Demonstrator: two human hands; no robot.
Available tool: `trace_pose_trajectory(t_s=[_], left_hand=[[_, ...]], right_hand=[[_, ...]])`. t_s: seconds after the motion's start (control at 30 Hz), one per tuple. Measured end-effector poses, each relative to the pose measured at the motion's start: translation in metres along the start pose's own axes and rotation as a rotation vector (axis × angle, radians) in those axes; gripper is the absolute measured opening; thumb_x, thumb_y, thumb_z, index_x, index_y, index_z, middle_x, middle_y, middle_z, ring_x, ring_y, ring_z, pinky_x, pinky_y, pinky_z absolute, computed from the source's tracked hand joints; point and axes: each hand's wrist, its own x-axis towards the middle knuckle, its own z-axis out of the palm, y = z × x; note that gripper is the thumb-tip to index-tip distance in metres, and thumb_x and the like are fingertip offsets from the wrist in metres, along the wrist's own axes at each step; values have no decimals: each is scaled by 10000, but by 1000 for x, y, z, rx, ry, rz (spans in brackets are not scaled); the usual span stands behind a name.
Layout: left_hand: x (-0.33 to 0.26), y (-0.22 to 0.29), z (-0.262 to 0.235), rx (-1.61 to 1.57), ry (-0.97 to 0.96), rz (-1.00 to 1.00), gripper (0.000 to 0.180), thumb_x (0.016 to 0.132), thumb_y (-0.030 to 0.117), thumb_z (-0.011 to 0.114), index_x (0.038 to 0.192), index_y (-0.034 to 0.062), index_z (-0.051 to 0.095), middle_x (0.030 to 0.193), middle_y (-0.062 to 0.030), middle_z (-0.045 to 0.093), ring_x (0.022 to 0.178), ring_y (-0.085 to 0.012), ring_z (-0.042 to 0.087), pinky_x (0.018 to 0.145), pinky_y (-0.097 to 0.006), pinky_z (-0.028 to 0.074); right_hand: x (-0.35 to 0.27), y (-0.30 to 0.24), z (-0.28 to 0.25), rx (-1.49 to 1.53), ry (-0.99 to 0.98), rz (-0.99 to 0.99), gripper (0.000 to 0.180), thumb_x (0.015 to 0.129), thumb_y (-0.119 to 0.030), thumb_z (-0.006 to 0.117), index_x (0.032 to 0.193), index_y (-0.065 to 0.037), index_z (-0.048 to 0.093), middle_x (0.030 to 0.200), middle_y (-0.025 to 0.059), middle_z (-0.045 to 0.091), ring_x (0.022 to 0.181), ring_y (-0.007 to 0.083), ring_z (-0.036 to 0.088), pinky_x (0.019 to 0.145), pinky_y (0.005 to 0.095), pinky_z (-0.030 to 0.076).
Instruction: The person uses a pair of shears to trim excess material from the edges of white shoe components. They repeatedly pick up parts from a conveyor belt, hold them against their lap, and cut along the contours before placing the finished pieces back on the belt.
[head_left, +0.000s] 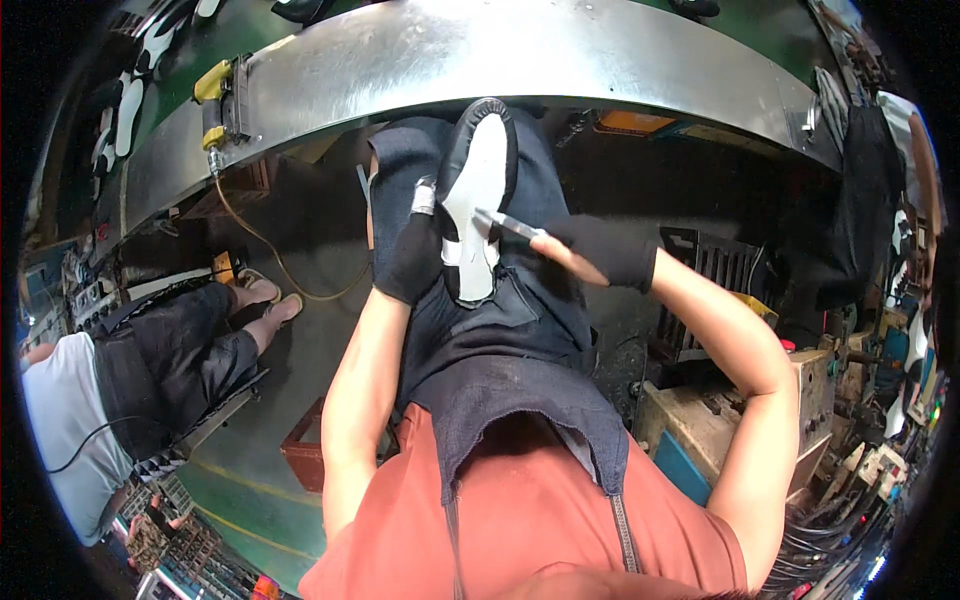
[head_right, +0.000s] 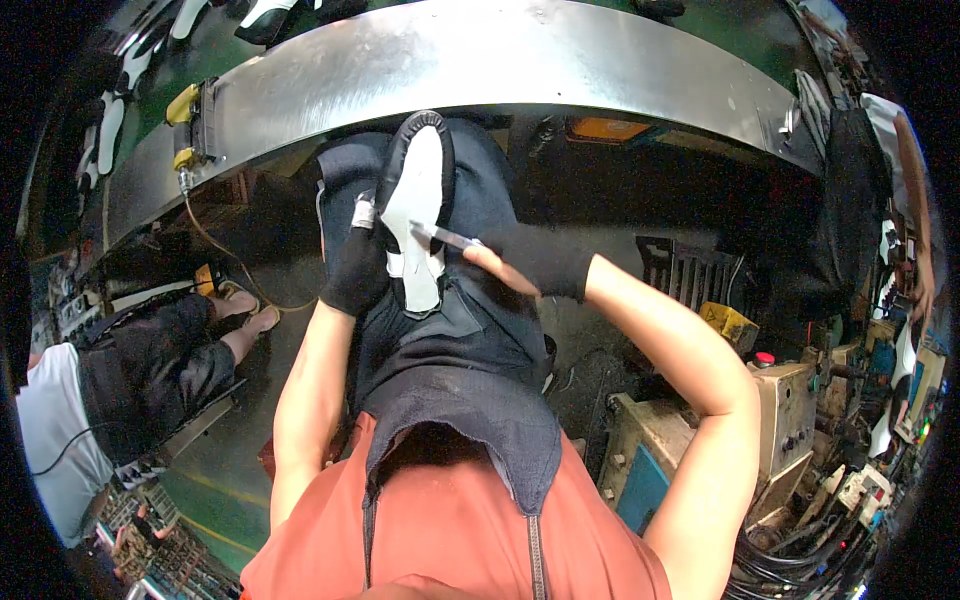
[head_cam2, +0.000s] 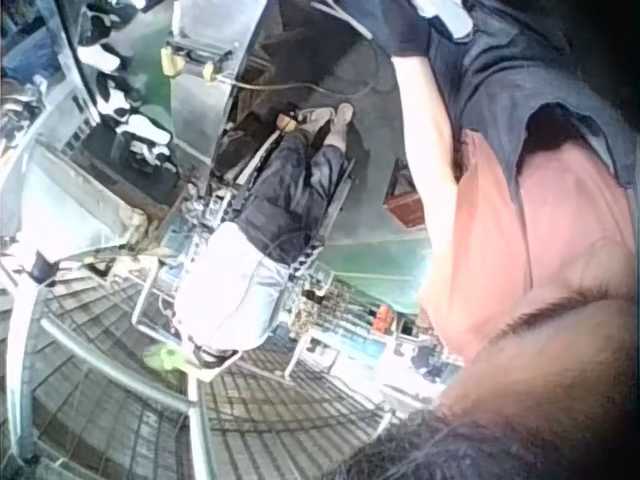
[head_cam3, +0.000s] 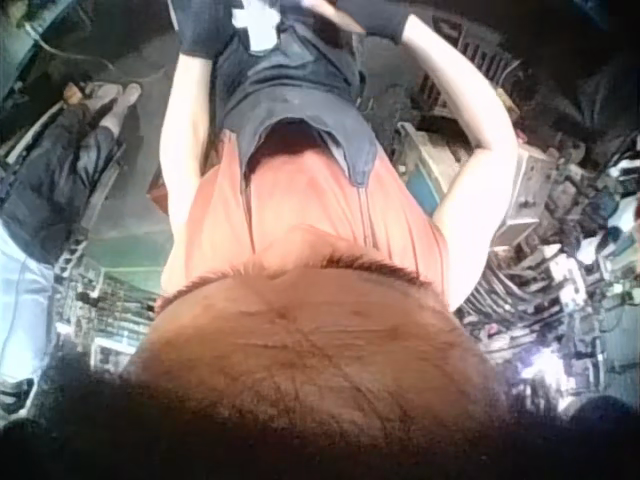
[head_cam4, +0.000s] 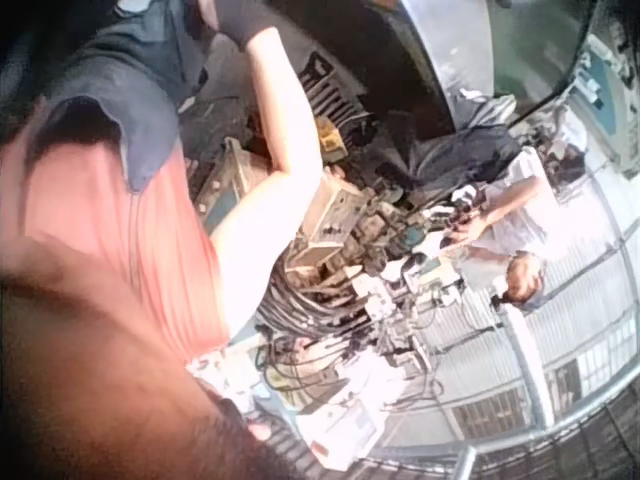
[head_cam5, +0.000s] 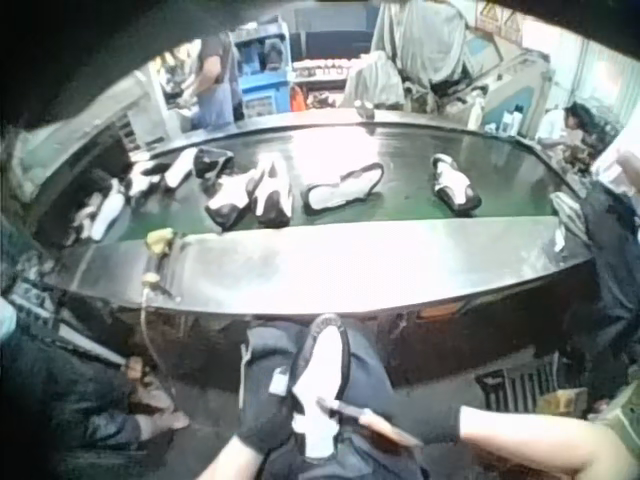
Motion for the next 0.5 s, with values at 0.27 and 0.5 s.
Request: trace_pose_trajectory(t_s=[0.27, 0.5], left_hand=[[6, 18, 32, -401, 41, -201, 448, 985, 365, 363, 1242, 15, 469, 1126, -117, 579, 1028, -210, 558, 904, -316, 439], [20, 14, 48, 323, 308, 214, 406, 880, 278, 603, 1160, 0, 504, 1092, -161, 579, 1027, -242, 561, 886, -336, 429]], right_hand=[[12, -12, 13, -228, 481, -116, 454, 922, -379, 464, 728, -4, 632, 709, 240, 597, 664, 407, 605, 615, 448, 483], [-24, -12, -29, -388, 130, -48, 464, 910, -430, 480, 727, -30, 629, 647, 196, 593, 617, 383, 602, 570, 441, 475]])
